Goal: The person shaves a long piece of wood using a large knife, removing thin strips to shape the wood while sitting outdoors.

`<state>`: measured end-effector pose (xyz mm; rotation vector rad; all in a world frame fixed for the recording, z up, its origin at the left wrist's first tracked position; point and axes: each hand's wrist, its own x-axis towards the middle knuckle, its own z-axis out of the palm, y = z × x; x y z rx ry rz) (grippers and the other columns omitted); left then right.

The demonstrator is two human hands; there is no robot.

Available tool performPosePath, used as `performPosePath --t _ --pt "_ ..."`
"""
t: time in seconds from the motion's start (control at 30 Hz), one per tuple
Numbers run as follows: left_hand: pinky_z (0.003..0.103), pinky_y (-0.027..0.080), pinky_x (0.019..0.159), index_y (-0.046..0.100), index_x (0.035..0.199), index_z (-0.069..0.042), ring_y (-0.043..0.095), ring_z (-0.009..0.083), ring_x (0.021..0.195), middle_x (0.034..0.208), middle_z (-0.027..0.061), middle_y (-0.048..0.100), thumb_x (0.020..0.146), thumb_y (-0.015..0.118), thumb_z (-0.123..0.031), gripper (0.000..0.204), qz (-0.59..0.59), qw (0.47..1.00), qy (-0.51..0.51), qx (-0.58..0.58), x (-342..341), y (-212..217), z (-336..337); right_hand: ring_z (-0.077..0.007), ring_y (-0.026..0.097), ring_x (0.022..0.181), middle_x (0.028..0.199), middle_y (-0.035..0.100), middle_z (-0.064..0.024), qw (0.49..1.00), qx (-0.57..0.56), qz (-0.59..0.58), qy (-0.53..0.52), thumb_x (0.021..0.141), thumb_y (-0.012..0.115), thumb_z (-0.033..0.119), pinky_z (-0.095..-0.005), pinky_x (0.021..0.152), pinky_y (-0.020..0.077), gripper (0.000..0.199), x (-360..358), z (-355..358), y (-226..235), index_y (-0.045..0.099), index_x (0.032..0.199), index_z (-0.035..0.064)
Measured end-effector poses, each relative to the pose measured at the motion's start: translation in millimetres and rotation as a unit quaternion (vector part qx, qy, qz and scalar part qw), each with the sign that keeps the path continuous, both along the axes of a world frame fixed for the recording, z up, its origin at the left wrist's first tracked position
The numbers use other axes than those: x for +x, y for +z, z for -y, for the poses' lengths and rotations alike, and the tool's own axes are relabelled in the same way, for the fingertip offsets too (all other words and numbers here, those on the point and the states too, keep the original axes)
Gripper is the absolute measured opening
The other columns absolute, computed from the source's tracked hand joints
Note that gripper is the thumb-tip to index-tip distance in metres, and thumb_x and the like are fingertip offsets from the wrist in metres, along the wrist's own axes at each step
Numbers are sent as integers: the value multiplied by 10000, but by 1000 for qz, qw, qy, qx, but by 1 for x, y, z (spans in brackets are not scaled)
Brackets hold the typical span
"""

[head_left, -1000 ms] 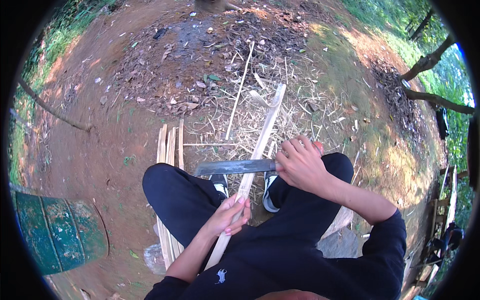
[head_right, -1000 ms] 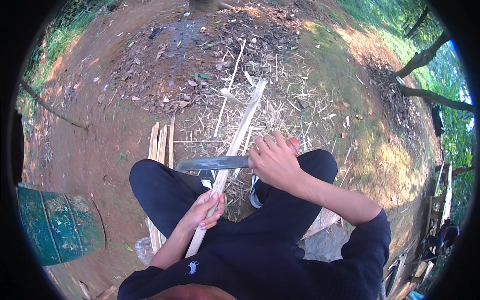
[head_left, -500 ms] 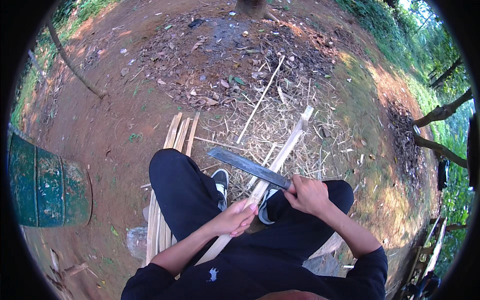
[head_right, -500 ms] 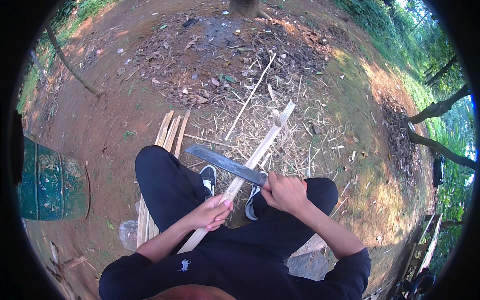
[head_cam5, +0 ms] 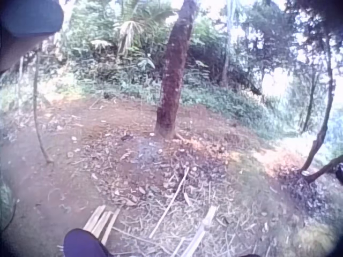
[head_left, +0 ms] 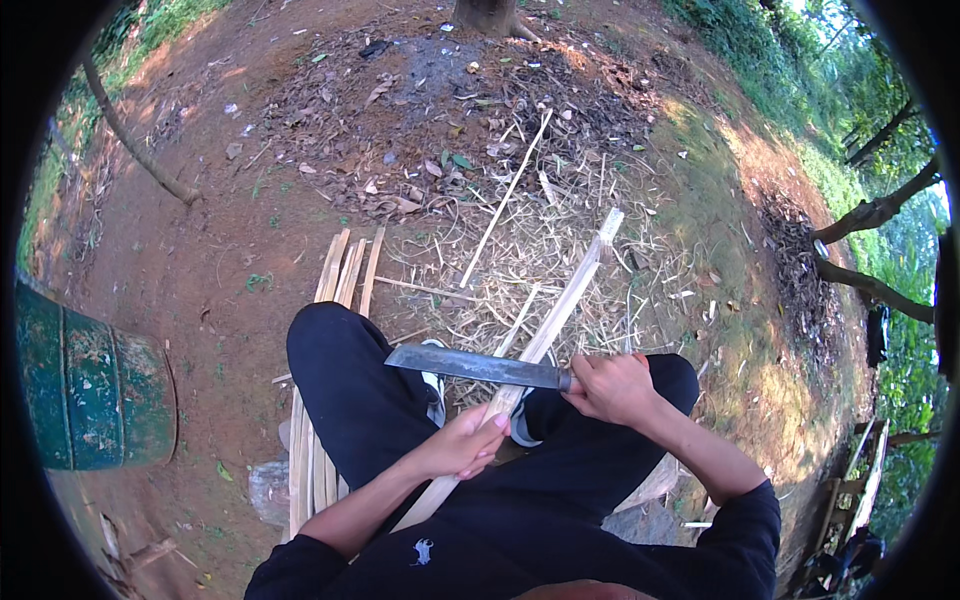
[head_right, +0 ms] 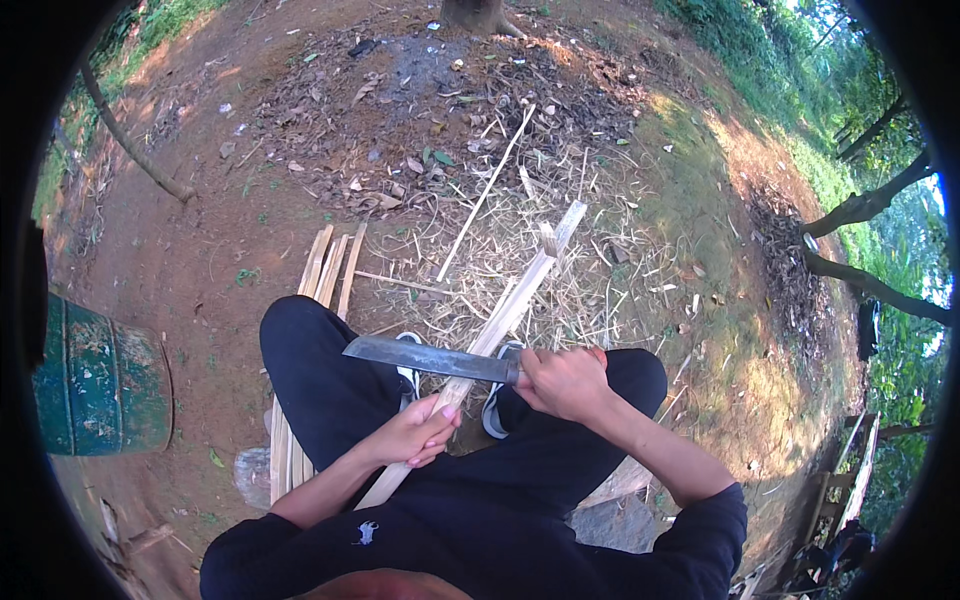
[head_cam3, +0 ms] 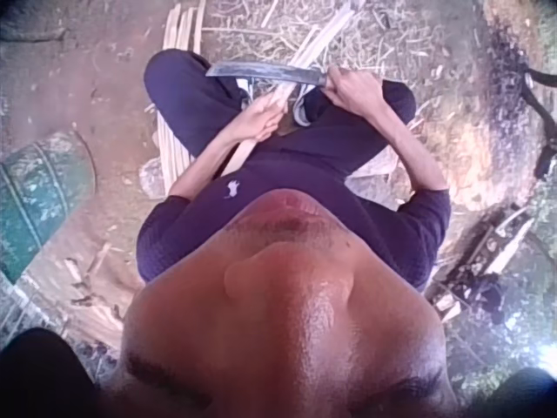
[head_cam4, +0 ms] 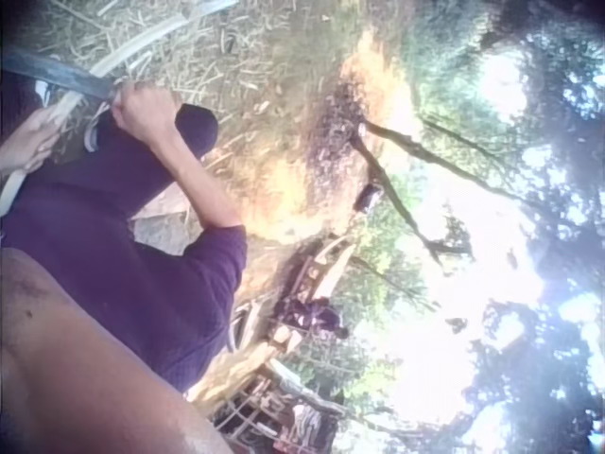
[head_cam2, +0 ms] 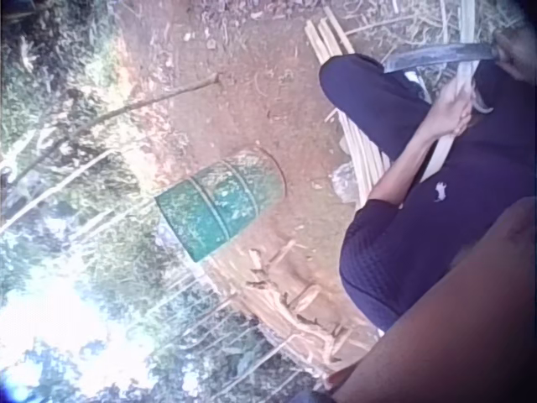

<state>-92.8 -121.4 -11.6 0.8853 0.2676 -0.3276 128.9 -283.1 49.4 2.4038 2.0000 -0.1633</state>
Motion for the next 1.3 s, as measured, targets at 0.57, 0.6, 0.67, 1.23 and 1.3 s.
performPosePath --t 0.57,0.6,0.67,1.23,1.3 --pt "191 333 341 447 1111 -47 367 37 374 663 -29 408 1102 352 -284 255 65 997 21 43 11 7 -3 -374 721 807 1007 695 -214 715 158 -21 -681 909 512 372 -511 701 569 421 408 206 -83 713 1036 24" --pt "192 325 336 448 1121 -42 361 38 374 676 -29 402 1104 338 -271 255 28 992 95 75 -3 6 -9 -351 717 770 835 712 -217 716 186 -187 -647 910 502 348 -529 683 549 413 357 110 -102 726 952 4" --pt "195 313 336 447 1129 -38 353 37 377 675 -31 395 1108 315 -269 267 14 998 54 27 16 6 -5 -238 606 474 554 567 -110 752 144 -139 -628 826 636 220 -399 464 479 226 347 164 -90 667 880 3" --pt "291 553 559 417 1372 -9 648 162 652 869 102 617 1081 416 -275 394 31 995 78 54 7 11 -26 -65 460 368 496 492 23 634 322 -613 -344 876 787 350 -253 339 362 436 65 -83 -34 514 635 110" --pt "330 572 724 443 1349 1 690 204 789 929 125 653 1074 436 -292 402 45 997 24 66 -5 5 -33 -68 471 371 496 499 19 627 312 -633 -330 873 791 336 -250 346 363 440 60 -88 -39 518 616 107"
